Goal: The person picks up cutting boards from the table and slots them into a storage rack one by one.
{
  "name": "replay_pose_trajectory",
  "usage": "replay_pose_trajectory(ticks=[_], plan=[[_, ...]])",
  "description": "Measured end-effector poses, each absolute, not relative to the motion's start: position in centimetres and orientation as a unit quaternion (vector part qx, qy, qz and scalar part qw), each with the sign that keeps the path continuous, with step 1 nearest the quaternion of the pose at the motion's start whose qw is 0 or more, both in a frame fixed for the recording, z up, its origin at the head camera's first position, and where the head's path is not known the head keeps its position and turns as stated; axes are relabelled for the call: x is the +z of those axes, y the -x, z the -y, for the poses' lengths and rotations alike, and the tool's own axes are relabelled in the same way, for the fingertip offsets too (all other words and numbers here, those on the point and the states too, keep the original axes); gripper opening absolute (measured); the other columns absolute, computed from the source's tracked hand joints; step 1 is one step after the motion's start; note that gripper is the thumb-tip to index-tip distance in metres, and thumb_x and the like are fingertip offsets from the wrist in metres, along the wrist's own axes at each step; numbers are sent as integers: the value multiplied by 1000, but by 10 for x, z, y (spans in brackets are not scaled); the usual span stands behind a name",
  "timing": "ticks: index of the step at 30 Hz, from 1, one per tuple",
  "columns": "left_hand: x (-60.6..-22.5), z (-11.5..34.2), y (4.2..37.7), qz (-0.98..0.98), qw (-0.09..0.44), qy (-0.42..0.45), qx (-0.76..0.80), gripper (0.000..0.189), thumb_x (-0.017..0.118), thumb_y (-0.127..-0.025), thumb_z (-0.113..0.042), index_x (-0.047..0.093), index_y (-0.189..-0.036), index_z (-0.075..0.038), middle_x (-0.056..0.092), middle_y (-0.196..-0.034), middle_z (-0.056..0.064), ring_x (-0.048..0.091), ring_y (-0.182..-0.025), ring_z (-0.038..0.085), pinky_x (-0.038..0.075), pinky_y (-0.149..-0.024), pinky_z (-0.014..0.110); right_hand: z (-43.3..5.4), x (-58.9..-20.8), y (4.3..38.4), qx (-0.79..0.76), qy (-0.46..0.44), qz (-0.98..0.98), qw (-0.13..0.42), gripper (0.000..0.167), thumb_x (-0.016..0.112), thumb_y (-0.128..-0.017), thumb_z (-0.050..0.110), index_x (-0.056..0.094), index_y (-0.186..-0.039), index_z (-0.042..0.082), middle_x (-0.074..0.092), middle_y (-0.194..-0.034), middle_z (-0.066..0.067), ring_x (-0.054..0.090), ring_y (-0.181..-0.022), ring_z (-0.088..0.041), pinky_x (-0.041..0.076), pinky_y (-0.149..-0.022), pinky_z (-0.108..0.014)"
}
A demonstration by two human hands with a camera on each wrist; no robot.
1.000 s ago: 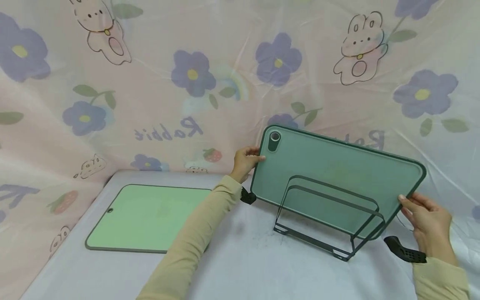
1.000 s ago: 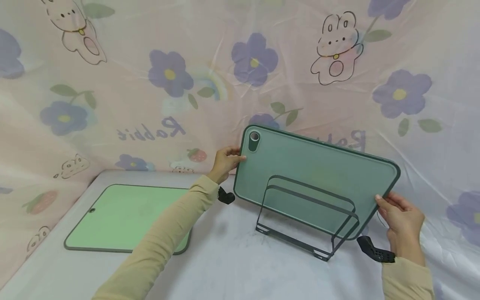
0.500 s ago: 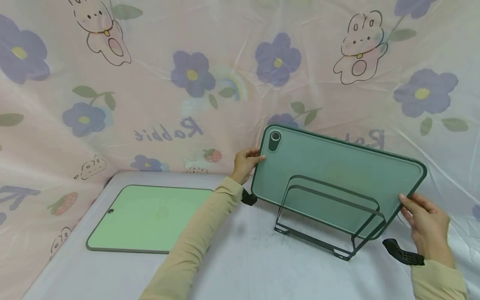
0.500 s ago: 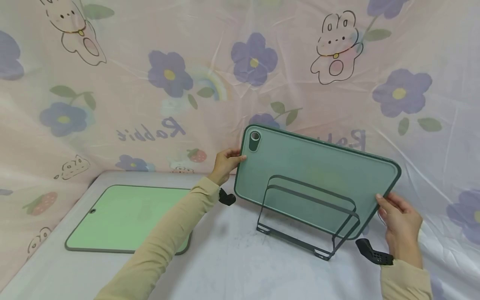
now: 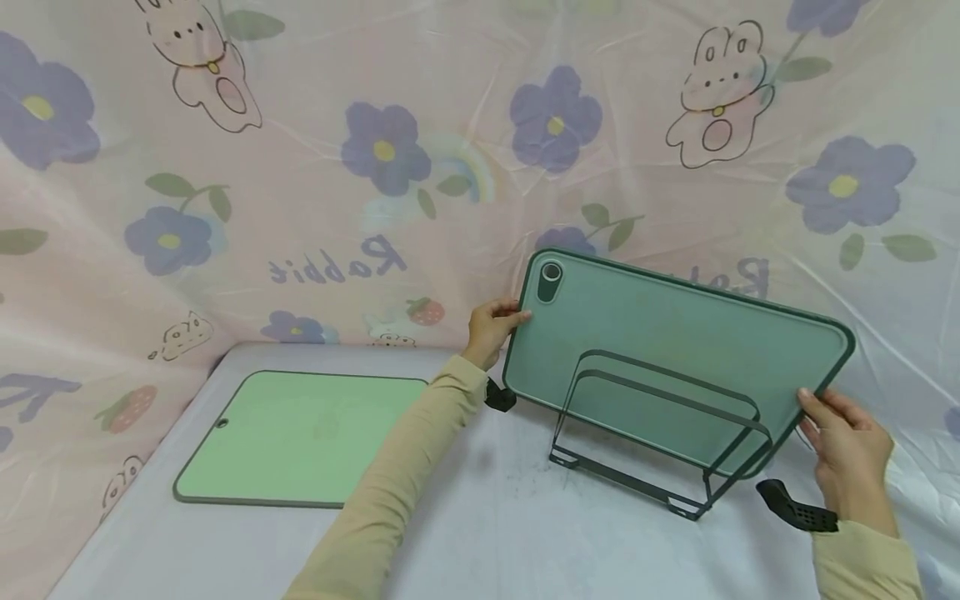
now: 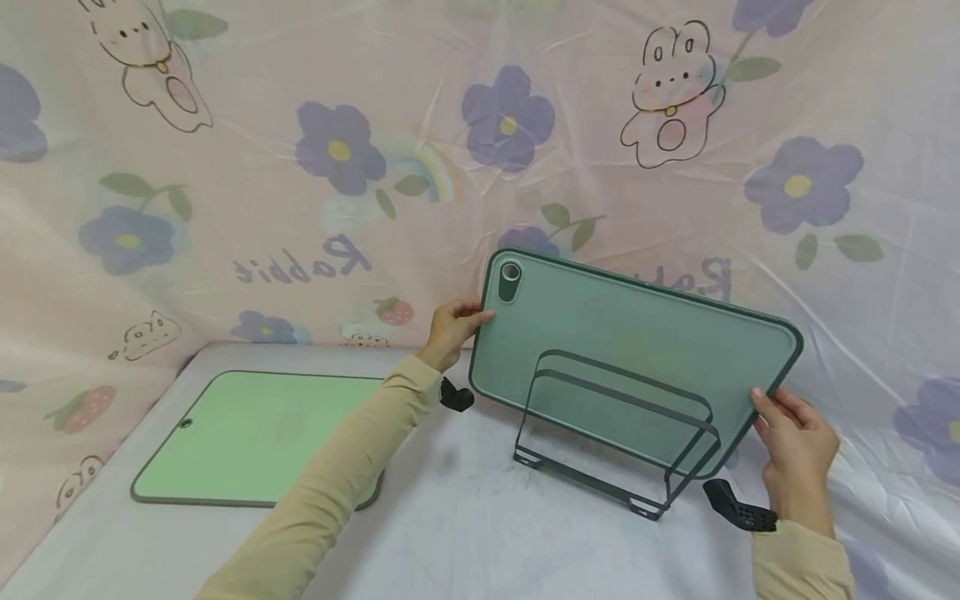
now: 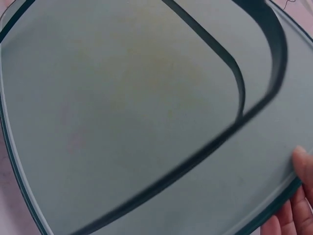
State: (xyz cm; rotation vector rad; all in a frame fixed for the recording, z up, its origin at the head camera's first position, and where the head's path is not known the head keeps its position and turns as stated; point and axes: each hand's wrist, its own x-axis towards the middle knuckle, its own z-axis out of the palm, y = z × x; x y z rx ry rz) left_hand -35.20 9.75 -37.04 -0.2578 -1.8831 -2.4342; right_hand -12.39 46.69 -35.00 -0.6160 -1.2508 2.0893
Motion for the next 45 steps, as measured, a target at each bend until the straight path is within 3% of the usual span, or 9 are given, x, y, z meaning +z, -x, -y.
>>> replay_pose_trajectory(ticks=[13,22,28,31,37,42,45], plan=[[-371,-99,346,601,25,61,-797,24,80,-80,-4,70,-100,4,65,-99,4,58,-86,12,53,-75,29,-460,-346,125,784,270,450,331,21,78,-76,-8,72,-83,12,62,-84,5,64,-67,-6,52,-55,-18],[-367,-93,341,620,-3,47,-783,23,78,-83,-7,71,-104,0,64,-94,0,57,-83,11,49,-76,36,-457,-340,122,800,260,430,327,22,75,-77,-12,72,-81,9,62,-84,4,63,-65,-8,53,-55,-20],[-367,-86,340,611,-42,36,-790,20,75,-84,-6,71,-103,0,60,-84,-1,54,-77,13,50,-82,42,-452,-333,122,795,262,408,364,25,75,-76,-14,70,-90,5,56,-98,1,61,-72,-9,52,-56,-19],[-367,-80,339,606,-63,34,-792,17,71,-88,-6,69,-103,0,59,-84,0,53,-77,16,50,-81,40,-450,-331,120,791,267,403,376,22,76,-77,-11,70,-91,4,57,-94,0,57,-72,-10,50,-54,-19],[-367,-68,338,616,-70,43,-783,10,65,-94,-12,68,-97,-3,64,-93,8,55,-76,15,47,-68,27,-446,-326,116,804,228,403,374,15,74,-80,-8,69,-90,2,60,-80,-3,53,-65,-13,47,-49,-21],[-369,-58,333,638,-62,59,-765,13,64,-94,-14,68,-99,-3,60,-88,6,53,-73,13,49,-78,37,-439,-319,115,819,174,409,363,17,73,-82,-8,68,-95,1,62,-83,-5,54,-69,-13,49,-51,-21],[-371,-51,331,650,-59,67,-755,17,63,-94,-15,68,-103,-2,57,-84,2,53,-74,14,49,-77,36,-431,-314,114,821,147,420,359,19,71,-84,-7,67,-101,1,62,-90,-5,55,-73,-13,51,-55,-20]])
